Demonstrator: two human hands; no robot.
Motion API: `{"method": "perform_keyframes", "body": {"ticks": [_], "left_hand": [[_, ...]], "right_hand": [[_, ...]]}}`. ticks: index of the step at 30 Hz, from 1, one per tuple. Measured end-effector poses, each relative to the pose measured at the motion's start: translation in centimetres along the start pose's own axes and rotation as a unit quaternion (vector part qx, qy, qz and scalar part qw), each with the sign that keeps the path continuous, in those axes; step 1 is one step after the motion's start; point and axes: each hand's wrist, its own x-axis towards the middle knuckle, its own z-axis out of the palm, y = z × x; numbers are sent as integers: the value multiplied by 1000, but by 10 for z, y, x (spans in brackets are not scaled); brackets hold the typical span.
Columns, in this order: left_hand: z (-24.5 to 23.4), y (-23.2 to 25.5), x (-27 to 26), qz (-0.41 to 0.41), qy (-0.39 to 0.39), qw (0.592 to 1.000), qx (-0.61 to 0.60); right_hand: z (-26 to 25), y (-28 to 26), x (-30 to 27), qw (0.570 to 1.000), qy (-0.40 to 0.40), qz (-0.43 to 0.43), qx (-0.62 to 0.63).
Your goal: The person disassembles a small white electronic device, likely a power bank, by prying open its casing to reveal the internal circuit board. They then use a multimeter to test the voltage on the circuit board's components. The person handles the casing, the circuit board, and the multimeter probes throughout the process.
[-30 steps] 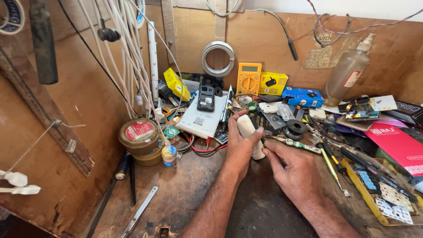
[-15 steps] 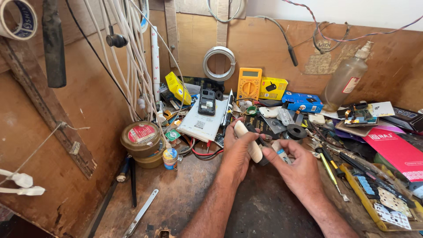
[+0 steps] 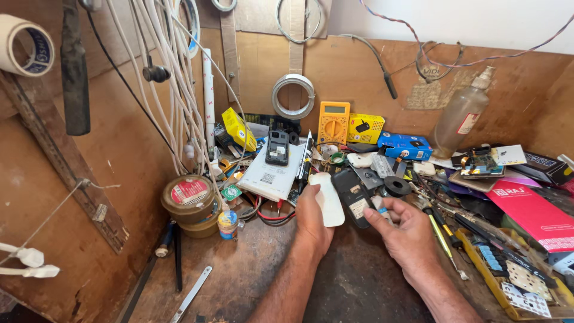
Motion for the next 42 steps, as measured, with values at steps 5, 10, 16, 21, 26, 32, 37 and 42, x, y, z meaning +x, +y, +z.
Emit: {"method": "perform_keyframes", "body": {"ticks": [5,10,16,21,26,32,37,42], "left_hand": [[17,-1,-26,61,-7,968,242],[29,2,-46,261,42,719,643],[31,1,-43,232,4,742,629],[37,-24,-37,-12,-38,917,396],[44,-45,-29,120,-117,881,442],[74,-51,-21,215,-156,747,609],[65,-26,-11,352,-126,639,673],[41,7,-14,135,-150,893,402]], "right_hand": [[-12,-5,2,985,115,-36,122],[-29,-7,4,951,203,-118,202],[-34,-4,7,936,266,-123,195],[-35,-7,10,930,297,-132,172],[-35,-9,12,928,303,-149,155],[-32,-11,6,929,293,-221,55],[-27,-5,9,921,239,-305,31],[-16,0,10,954,136,-268,19]]}}
